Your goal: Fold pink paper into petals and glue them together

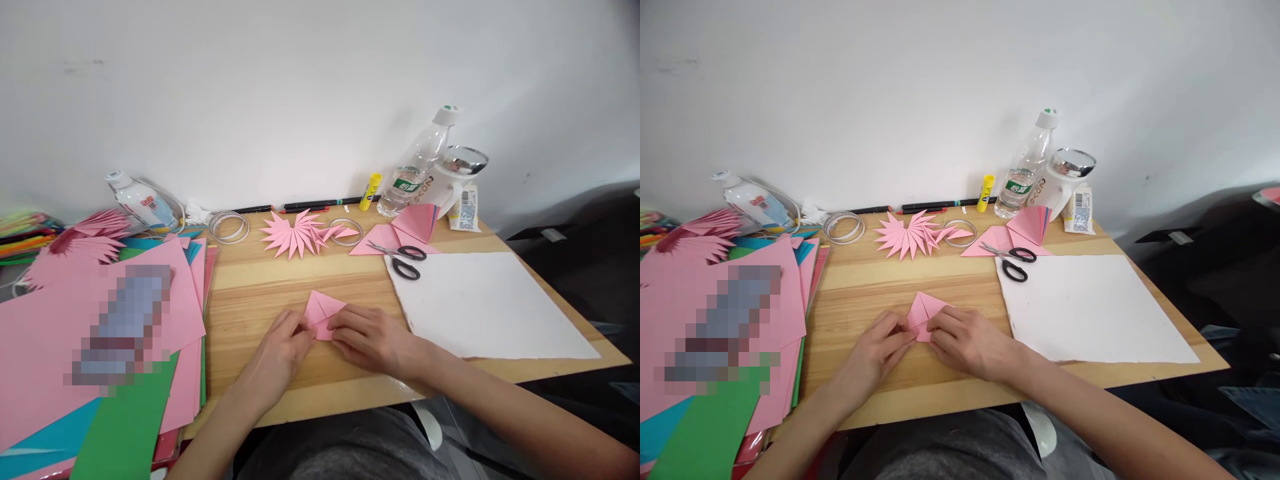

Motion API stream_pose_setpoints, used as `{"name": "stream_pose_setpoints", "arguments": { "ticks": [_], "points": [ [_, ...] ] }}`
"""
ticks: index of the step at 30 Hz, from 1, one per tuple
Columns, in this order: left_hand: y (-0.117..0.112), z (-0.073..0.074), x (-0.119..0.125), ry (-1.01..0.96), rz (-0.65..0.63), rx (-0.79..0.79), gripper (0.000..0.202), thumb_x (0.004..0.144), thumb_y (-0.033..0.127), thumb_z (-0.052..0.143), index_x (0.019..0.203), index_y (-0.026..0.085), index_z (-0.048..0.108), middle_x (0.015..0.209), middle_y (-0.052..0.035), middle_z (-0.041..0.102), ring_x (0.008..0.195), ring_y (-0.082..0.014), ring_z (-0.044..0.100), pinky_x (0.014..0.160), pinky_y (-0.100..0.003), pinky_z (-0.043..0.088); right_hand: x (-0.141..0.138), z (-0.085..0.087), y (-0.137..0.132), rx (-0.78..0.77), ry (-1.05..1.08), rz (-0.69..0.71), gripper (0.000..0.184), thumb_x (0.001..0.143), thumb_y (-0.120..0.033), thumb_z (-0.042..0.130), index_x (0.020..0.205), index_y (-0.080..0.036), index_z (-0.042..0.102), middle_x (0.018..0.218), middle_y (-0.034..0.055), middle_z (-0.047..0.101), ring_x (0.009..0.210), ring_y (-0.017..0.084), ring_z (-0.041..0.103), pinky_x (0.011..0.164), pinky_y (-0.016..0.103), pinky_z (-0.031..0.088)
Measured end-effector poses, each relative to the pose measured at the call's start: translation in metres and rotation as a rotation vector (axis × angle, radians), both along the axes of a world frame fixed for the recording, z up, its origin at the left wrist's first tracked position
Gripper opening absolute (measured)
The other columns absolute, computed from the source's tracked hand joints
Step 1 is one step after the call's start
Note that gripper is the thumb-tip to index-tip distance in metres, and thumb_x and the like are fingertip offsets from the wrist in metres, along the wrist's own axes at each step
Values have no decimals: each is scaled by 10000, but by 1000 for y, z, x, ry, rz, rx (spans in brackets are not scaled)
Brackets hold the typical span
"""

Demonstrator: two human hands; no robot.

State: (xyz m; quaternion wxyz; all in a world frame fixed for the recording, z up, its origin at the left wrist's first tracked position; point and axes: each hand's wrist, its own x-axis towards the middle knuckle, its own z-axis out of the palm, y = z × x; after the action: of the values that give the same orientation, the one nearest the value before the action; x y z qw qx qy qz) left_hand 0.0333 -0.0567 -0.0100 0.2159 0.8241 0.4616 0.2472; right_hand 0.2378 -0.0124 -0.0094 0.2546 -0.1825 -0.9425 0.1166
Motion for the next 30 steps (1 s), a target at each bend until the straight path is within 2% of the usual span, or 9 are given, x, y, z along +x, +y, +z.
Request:
{"name": "stream_pose_setpoints", "arguments": {
  "ticks": [5,11,15,18,20,24,30],
  "points": [
    [-5,2,-1,89,-64,52,177,900,186,403,903,175,579,903,-53,552,843,-173,468,737,-298,415,2,-7,-2,-11,-36,42,138,868,-117,439,907,-176,558,867,75,652,873,171,591,727,284,491],
    [-1,-2,4,-11,-58,26,173,887,147,421,956,177,577,906,-58,590,844,-176,498,749,-309,422,0,-12,-5,-194,66,-128,117,846,-147,473,851,-179,585,741,42,653,703,143,589,623,245,456],
    [3,-5,7,-162,118,-73,110,819,132,532,834,200,617,782,-20,630,741,-162,550,666,-282,434,-3,-6,-5,-364,79,-210,126,823,-146,492,845,-182,611,706,27,644,644,132,571,576,226,411],
    [6,-5,11,-173,289,-196,98,711,94,639,708,192,635,679,-2,628,643,-157,563,592,-267,422,-4,-2,-3,-498,58,-275,131,830,-168,498,778,-176,618,645,8,615,554,107,527,517,204,371],
    [6,-5,13,-181,351,-212,116,667,78,668,688,189,644,669,-3,628,627,-158,563,582,-270,422,-5,-2,-2,-511,45,-292,119,821,-167,515,812,-170,633,667,14,615,558,106,526,521,202,372],
    [3,-7,16,-175,339,-117,115,682,79,653,694,193,652,671,-5,630,659,-165,560,601,-280,439,-5,-7,-2,-417,22,-292,209,827,-157,510,982,-172,650,759,54,631,638,131,565,581,221,401],
    [-10,-8,11,-165,218,174,111,804,117,551,791,166,650,727,-33,622,687,-147,551,609,-271,471,-6,-4,-2,-417,-38,-310,189,843,-177,518,899,-190,699,737,50,632,643,131,575,583,218,390]
  ]
}}
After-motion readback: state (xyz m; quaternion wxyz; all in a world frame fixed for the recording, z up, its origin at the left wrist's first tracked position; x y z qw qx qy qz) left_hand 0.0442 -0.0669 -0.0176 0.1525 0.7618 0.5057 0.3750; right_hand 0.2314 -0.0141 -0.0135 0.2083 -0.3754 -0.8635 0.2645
